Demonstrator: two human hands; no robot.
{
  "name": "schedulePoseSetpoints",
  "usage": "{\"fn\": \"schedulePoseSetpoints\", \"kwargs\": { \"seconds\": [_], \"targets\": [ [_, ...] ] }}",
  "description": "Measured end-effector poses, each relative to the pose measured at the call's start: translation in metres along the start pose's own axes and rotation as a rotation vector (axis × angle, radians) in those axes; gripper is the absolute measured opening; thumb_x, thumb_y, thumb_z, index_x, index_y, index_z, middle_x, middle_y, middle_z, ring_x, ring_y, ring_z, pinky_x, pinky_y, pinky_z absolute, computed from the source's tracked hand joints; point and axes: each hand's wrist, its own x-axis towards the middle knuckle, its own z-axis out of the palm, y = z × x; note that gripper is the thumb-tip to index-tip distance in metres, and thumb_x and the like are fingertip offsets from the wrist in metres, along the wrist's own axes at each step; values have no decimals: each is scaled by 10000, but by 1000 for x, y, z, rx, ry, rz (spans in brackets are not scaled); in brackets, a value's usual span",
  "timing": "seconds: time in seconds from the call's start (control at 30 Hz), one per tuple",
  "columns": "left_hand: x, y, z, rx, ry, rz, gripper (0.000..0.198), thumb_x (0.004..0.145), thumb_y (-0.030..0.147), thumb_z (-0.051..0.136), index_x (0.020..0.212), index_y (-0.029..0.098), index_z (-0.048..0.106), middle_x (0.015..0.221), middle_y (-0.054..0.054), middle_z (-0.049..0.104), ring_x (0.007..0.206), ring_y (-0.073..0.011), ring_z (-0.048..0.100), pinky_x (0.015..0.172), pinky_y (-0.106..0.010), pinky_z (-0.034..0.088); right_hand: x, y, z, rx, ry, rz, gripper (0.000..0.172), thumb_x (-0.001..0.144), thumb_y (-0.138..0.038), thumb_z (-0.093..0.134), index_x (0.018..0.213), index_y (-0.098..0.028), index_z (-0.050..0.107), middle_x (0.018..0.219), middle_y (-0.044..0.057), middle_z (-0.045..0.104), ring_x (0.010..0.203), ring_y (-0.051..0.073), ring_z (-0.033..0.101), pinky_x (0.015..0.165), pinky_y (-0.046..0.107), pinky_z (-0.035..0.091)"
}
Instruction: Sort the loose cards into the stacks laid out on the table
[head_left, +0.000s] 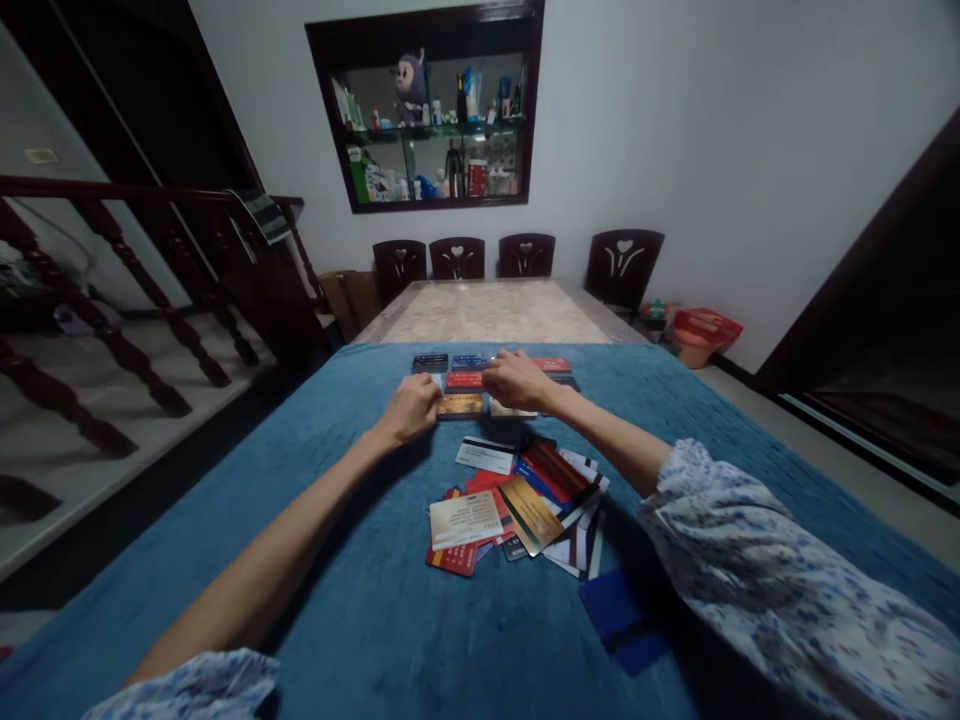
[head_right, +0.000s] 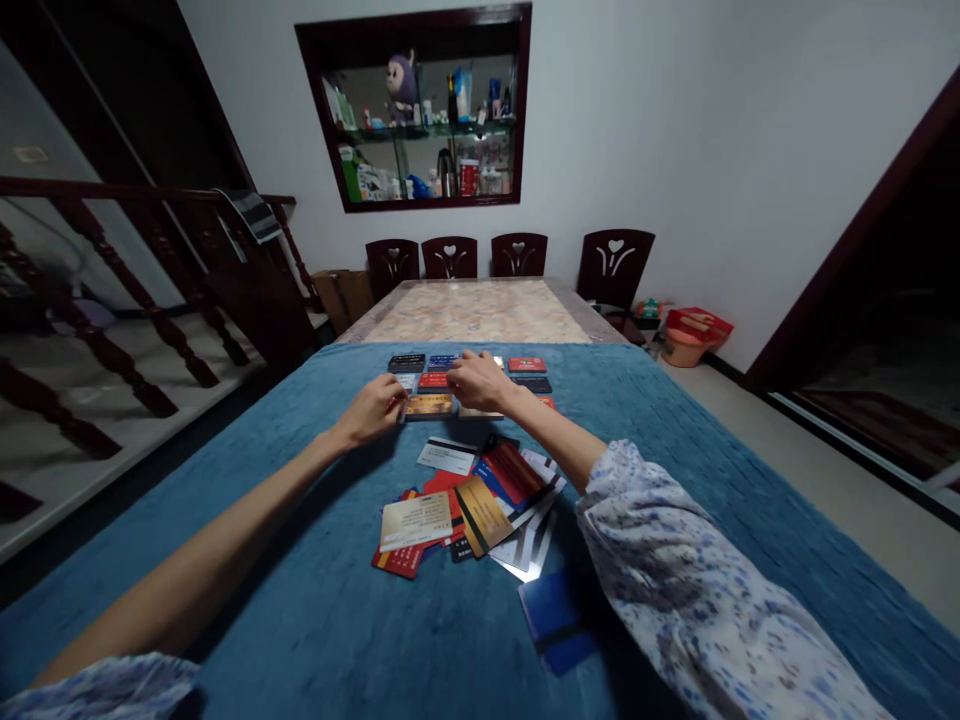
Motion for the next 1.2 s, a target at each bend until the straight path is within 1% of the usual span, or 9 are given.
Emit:
{"fn": "schedulePoseSetpoints", "kwargs": {
  "seconds": [0.3, 0.37, 0.43, 0.57, 0.63, 0.73, 0.93, 1.07, 1.2],
  "targets": [
    [-9, 48, 9, -76, 9, 93, 208, 894, 128, 465, 826, 145, 662, 919, -101, 601, 860, -206, 568, 800, -336, 479, -60, 12, 9, 57, -18, 3, 222, 913, -182, 505, 920, -177, 727, 1020, 113, 701, 1024, 252, 515, 777, 345, 296],
    [-11, 60, 11, -86, 5, 108, 202, 891, 123, 471, 844, 150, 666, 940, -101, 609, 889, -210, 569, 808, -338, 476, -73, 12, 14, 81, -17, -1, 232, 918, -200, 503, 963, -188, 730, 1043, 115, 702, 1026, 257, 511, 781, 350, 306],
    [-13, 74, 12, -95, -8, 132, 200, 861, 91, 480, 845, 157, 668, 947, -98, 621, 923, -216, 570, 829, -343, 469, -85, 12, 19, 120, -19, -16, 228, 878, -186, 545, 1005, -206, 733, 1080, 110, 705, 1053, 267, 498, 792, 354, 322],
    [-18, 104, 11, -56, -105, 207, 199, 843, 76, 500, 855, 145, 686, 945, -111, 643, 955, -235, 556, 860, -367, 452, -103, 10, 28, 216, -22, -104, 370, 828, -117, 534, 1132, -233, 712, 1191, 81, 696, 1068, 269, 482, 852, 390, 353],
    [-21, 118, 10, -52, -167, 232, 193, 863, 106, 510, 842, 155, 695, 925, -105, 654, 944, -237, 550, 837, -368, 448, -110, 11, 32, 246, -32, -143, 448, 807, -84, 521, 1193, -235, 692, 1250, 74, 680, 1101, 281, 469, 884, 417, 352],
    [-24, 135, 10, -46, -246, 280, 213, 883, 125, 509, 807, 161, 704, 930, -110, 671, 941, -234, 537, 819, -368, 437, -119, 12, 36, 264, -58, -146, 532, 779, -54, 515, 1248, -248, 672, 1305, 71, 660, 1162, 303, 446, 907, 449, 340],
    [-27, 154, 16, -29, -296, 306, 221, 902, 156, 503, 842, 169, 715, 1007, -116, 697, 978, -253, 529, 801, -396, 417, -133, 15, 33, 246, -78, -102, 549, 811, -88, 508, 1313, -265, 641, 1333, 90, 642, 1169, 307, 444, 922, 474, 338],
    [-26, 160, 18, 5, -292, 304, 234, 936, 238, 491, 934, 173, 716, 1050, -131, 685, 1029, -273, 525, 836, -420, 417, -142, 18, 30, 197, -76, -83, 490, 831, -146, 530, 1292, -255, 654, 1325, 99, 638, 1166, 316, 444, 927, 475, 353],
    [-24, 165, 20, 73, -299, 269, 283, 947, 306, 474, 989, 161, 714, 1082, -160, 660, 1071, -297, 521, 870, -445, 424, -149, 25, 33, 202, -76, -55, 461, 814, -149, 555, 1254, -224, 669, 1298, 124, 637, 1150, 313, 457, 887, 446, 392]
  ]
}}
